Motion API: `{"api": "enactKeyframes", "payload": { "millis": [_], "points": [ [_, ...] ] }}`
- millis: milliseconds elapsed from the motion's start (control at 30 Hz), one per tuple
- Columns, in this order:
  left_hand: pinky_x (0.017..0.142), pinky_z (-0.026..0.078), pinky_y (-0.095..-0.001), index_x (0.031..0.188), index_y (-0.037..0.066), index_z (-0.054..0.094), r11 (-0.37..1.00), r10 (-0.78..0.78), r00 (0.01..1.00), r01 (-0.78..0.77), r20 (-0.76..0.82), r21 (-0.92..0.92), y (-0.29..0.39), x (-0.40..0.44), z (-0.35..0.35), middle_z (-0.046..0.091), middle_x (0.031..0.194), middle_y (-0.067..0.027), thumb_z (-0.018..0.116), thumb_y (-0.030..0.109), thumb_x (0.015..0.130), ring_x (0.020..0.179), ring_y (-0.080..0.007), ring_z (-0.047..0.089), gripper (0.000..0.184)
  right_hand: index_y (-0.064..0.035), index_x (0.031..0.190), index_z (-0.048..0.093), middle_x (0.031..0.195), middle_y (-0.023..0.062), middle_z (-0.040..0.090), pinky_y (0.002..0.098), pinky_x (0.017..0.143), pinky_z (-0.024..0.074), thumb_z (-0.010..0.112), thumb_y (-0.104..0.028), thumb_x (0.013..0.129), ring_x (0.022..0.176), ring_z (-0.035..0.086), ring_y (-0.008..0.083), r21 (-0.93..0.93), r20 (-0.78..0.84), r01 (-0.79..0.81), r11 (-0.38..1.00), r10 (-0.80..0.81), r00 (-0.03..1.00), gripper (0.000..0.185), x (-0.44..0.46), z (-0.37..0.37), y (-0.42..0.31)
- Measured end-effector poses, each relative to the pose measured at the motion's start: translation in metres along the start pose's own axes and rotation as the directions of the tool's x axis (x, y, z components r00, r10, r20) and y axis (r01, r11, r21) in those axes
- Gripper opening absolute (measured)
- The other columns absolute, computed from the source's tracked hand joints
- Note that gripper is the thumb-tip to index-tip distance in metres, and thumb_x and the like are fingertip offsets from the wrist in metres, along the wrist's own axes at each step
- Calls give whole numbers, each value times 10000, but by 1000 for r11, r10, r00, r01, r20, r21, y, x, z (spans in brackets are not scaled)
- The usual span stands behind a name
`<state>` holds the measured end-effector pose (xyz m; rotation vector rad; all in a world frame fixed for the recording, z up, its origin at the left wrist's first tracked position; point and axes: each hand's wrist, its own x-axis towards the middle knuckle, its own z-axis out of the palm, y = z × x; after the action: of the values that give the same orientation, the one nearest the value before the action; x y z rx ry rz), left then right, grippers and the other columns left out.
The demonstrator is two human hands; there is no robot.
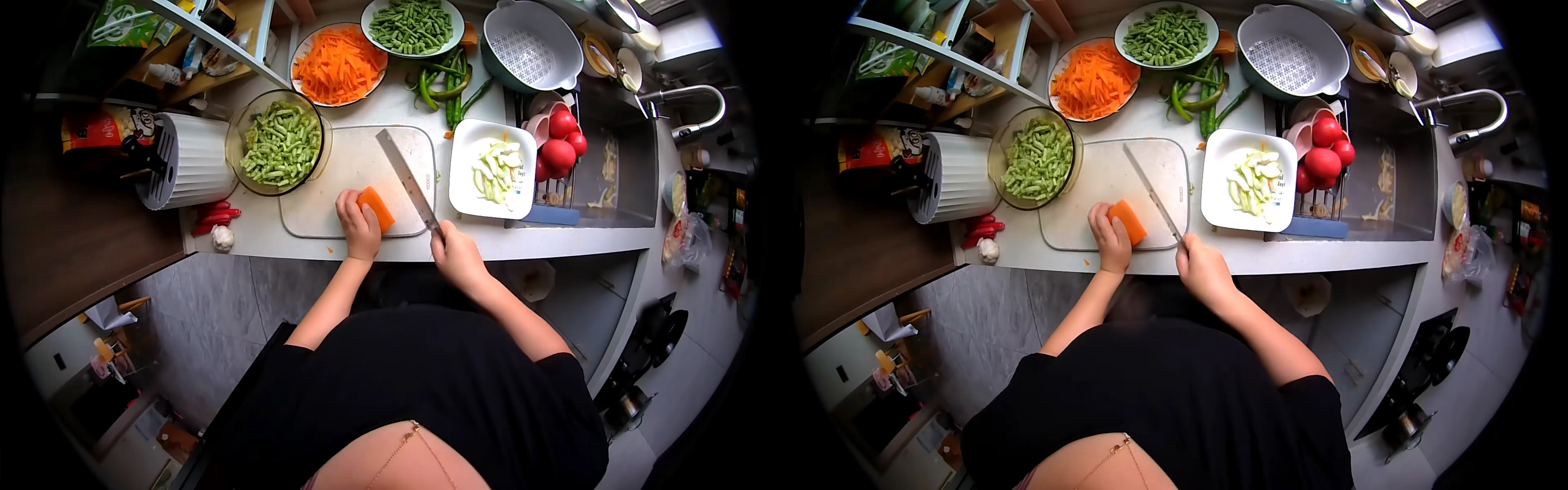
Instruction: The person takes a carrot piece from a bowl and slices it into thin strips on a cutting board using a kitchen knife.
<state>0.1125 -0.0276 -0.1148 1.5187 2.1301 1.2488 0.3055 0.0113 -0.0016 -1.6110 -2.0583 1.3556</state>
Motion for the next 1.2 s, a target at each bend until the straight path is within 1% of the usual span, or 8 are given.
{"api": "enactKeyframes", "payload": {
  "millis": [67, 267, 567, 767, 867, 1000, 1100, 1200],
  "points": [
    [960, 352, -453, 1152, -19, 424, 998, -33, 999, 33, -15, -48, 0, 1, 5, 411, 1213, -234, 456, 220, 955, 1072, -387, 434, 311, -1, 968, 523, 726, 252, 608, 496, 640, 468, 538, -114, 877, 701, 603, 426, -34, 9, 45, 998, -45, 999, 146, -3, 11, 1],
    [940, 339, -438, 1128, -39, 410, 997, 26, 998, -22, -63, 72, 2, 1, 16, 446, 1109, -216, 468, 202, 956, 1040, -367, 428, 302, -19, 1003, 523, 690, 229, 611, 494, 611, 469, 533, -111, 878, 665, 606, 415, -41, 8, 109, 993, -109, 994, 156, -6, 26, -1],
    [942, 345, -456, 1188, -40, 358, 996, 14, 1000, -13, -17, 88, -4, -2, 17, 429, 1132, -235, 504, 179, 937, 1065, -390, 419, 363, 0, 985, 504, 732, 255, 605, 487, 639, 470, 529, -105, 885, 703, 602, 427, -117, 191, -29, 993, 51, 980, 147, -7, 27, -7],
    [930, 347, -461, 1208, -50, 351, 997, -7, 1000, 9, -26, 74, -2, -2, 15, 431, 1128, -239, 498, 163, 938, 1046, -385, 423, 375, 27, 913, 477, 673, 271, 592, 521, 617, 467, 499, -103, 884, 646, 593, 446, -33, 184, 58, 998, -51, 982, 135, 18, 35, -10],
    [939, 344, -461, 1200, -51, 359, 998, 44, 999, -43, -11, 52, -5, 0, 14, 429, 1145, -240, 489, 164, 940, 1053, -390, 423, 362, 33, 906, 470, 673, 281, 585, 523, 618, 463, 505, -84, 878, 655, 587, 458, -14, 251, -25, 1000, 28, 968, 125, -5, 20, -5],
    [949, 338, -461, 1184, -46, 367, 997, 19, 999, -22, 40, 72, -6, -2, 13, 435, 1163, -237, 485, 151, 934, 1075, -395, 419, 340, 40, 901, 465, 684, 291, 581, 520, 626, 459, 509, -82, 878, 683, 581, 471, 17, 291, -92, 996, 83, 953, 132, 8, 15, -13],
    [921, 335, -440, 1171, -53, 373, 995, 61, 998, -60, -22, 77, -4, 1, 15, 447, 1098, -217, 455, 194, 961, 1016, -358, 424, 334, 40, 884, 477, 695, 294, 584, 520, 628, 459, 505, -83, 880, 687, 581, 473, 55, 271, -58, 997, 41, 962, 125, 33, 21, -13],
    [933, 333, -442, 1169, -52, 375, 995, 53, 999, -52, -9, 90, -5, -3, 15, 444, 1117, -224, 450, 179, 956, 1024, -363, 425, 323, 46, 871, 488, 699, 299, 584, 524, 637, 461, 502, -84, 874, 694, 580, 478, 95, 274, -64, 993, 36, 961, 131, 35, 14, -14]
  ]
}}
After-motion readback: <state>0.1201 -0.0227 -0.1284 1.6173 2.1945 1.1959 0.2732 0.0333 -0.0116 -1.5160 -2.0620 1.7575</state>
